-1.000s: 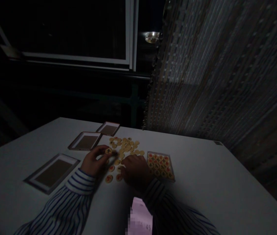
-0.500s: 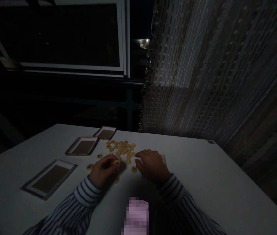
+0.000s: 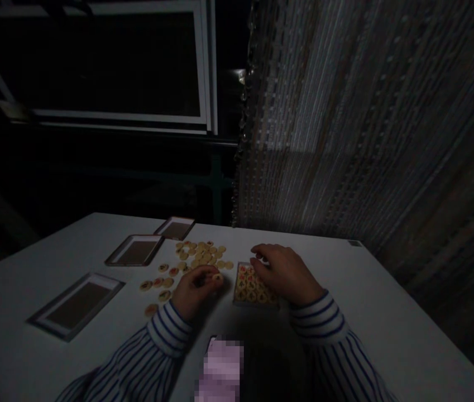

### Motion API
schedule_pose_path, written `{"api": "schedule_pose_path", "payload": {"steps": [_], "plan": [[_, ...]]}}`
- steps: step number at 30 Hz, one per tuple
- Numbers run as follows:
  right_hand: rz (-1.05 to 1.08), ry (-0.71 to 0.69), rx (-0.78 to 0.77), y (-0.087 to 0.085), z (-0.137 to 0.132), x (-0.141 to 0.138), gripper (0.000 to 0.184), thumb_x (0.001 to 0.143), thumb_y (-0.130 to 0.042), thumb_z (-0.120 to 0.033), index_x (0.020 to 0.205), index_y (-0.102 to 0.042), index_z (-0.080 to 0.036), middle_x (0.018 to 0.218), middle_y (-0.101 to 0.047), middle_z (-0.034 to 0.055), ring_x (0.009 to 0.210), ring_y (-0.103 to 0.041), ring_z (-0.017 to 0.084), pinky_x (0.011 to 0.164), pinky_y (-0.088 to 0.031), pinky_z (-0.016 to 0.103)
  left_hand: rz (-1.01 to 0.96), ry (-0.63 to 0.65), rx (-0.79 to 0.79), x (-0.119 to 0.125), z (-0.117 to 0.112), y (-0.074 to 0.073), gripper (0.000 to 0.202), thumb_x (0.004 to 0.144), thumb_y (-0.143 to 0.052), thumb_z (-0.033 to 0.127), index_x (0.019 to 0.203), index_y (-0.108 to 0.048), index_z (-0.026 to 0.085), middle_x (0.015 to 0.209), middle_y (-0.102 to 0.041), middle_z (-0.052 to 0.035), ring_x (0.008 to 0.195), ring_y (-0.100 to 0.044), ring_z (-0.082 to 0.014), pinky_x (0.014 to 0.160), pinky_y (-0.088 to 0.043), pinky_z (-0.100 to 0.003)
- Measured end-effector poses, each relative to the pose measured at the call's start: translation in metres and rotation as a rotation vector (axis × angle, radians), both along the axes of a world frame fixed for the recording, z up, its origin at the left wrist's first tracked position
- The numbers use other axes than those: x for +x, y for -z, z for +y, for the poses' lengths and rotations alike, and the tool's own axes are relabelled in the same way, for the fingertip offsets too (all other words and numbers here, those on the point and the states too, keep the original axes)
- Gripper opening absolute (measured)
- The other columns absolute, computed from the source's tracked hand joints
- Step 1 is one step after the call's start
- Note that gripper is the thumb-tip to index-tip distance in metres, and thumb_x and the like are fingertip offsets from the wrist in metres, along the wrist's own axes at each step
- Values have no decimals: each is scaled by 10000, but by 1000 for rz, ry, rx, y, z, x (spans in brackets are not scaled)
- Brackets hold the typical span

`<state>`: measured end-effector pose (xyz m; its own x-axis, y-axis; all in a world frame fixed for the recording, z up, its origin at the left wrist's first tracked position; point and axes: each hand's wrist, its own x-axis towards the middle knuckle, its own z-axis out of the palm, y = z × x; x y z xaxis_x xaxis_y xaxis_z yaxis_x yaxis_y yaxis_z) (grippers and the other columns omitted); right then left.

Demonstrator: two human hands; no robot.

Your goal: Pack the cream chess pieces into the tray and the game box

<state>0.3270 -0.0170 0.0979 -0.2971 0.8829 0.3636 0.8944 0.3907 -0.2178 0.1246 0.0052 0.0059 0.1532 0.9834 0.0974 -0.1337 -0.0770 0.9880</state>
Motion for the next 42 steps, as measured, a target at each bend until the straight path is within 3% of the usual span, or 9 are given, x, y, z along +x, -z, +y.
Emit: {"api": "schedule_pose_path", "payload": {"steps": [8, 13, 20, 29, 36, 42], "plan": [[4, 38, -13, -5, -4, 8, 314, 814, -429, -340, 1051, -582, -201, 924, -649, 35, 815, -584, 171, 752, -435, 297, -125, 61, -33, 39, 8, -10, 227, 546, -703, 198, 724, -576, 140, 607, -589, 26, 535, -533, -74, 530, -418, -182], [-17, 52, -29, -5, -5, 11, 318, 817, -424, -336, 1057, -579, -198, 899, -651, 35, 817, -583, 171, 752, -429, 288, -182, 60, -68, 50, 7, -3, 224, 562, -701, 239, 723, -577, 145, 612, -606, 19, 574, -568, -93, 558, -441, -198], [-68, 54, -63, -1, -1, 9, 321, 814, -428, -346, 1059, -579, -202, 886, -659, 34, 819, -590, 172, 731, -425, 277, -192, -9, -77, 45, 3, 8, 237, 538, -710, 276, 702, -607, 141, 582, -613, 17, 557, -568, -91, 555, -448, -198], [-171, -35, -172, 12, -1, 10, 292, 838, -388, -296, 1020, -587, -185, 915, -652, 66, 809, -588, 167, 709, -407, 266, -127, -60, -110, 43, -4, -6, 146, 558, -670, 253, 654, -638, 148, 626, -672, -29, 605, -628, -144, 581, -515, -237], [-144, -81, -160, 21, 0, 13, 274, 840, -396, -278, 1021, -584, -193, 920, -646, 62, 809, -581, 162, 705, -398, 265, -76, 8, -117, 40, -4, 1, 228, 616, -645, 306, 789, -678, 161, 770, -703, -52, 710, -651, -173, 666, -533, -268], [-135, -189, -157, 30, 5, 6, 296, 847, -405, -306, 1068, -561, -186, 979, -634, 70, 869, -573, 172, 738, -400, 280, -75, -14, -129, 41, -6, -3, 224, 573, -663, 301, 752, -688, 168, 743, -708, -47, 685, -654, -184, 665, -539, -287]]}}
